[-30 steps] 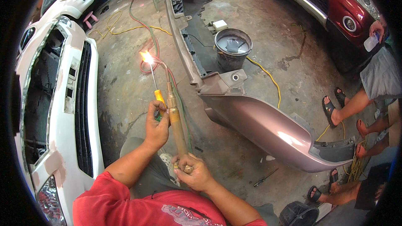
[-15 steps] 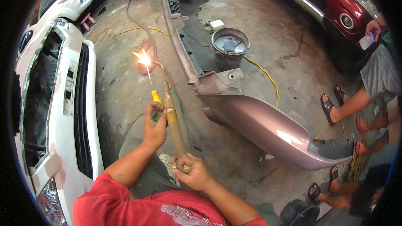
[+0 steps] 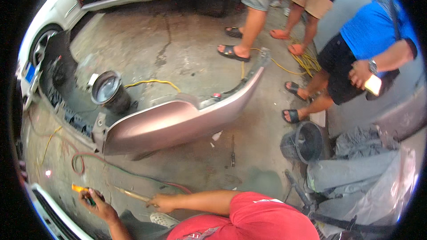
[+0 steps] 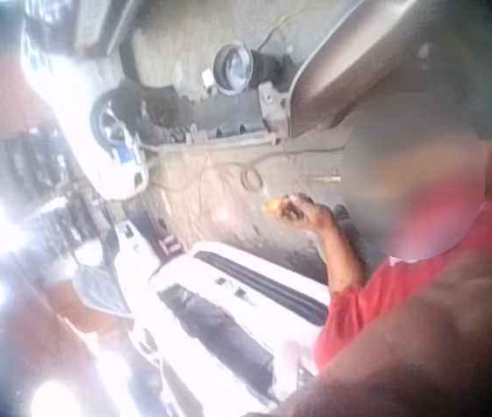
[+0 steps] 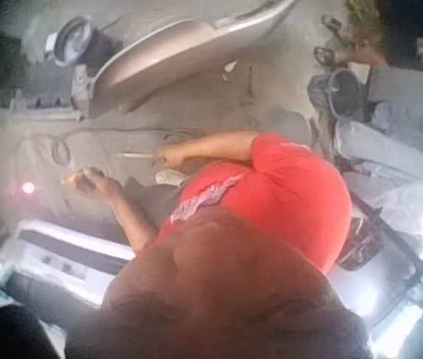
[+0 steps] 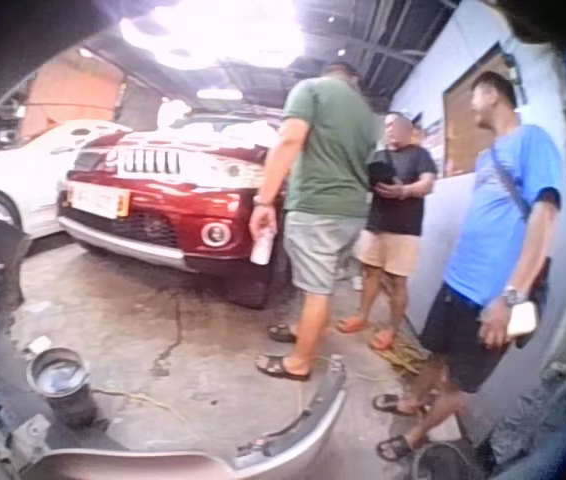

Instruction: The person uses a blowtorch to heat a plastic car bumper and uses a screwdriver to reshape the heated section.

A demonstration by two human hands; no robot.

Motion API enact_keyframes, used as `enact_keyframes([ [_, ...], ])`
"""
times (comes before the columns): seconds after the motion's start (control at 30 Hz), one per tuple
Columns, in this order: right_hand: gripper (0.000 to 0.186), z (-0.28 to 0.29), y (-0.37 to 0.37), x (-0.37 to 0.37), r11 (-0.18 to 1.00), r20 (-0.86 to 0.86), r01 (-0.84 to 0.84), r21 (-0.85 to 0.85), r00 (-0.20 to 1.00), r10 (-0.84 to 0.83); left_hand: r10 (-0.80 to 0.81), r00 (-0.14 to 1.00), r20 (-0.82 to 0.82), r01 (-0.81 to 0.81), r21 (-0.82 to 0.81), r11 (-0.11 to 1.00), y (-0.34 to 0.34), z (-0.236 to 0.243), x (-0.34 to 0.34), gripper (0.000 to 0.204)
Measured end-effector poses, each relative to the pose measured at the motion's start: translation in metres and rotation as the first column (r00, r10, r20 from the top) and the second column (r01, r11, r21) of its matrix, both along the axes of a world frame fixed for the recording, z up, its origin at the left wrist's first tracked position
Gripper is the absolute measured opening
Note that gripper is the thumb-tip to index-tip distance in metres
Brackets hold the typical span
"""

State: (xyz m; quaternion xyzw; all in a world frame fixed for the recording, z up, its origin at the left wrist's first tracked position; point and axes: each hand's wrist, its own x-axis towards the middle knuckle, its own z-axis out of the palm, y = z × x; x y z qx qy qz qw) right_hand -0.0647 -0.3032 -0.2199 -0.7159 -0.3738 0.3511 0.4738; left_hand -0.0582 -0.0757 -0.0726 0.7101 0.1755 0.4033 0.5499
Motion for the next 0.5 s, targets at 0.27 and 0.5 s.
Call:
enact_keyframes([
  [0.27, 0.038, -0.136, -0.023, -0.046, 0.942, 0.151, -0.100, -0.320, 0.976, 0.155, -0.021, 0.978, -0.205, 0.075, 0.263, 0.962, -0.009, 0.008, -0.011, 0.050],
  [0.5, 0.039, -0.113, -0.069, -0.016, 0.854, -0.153, 0.132, -0.503, 0.959, -0.239, -0.218, 0.961, -0.172, 0.268, 0.379, 0.886, -0.045, 0.021, -0.010, 0.039],
])
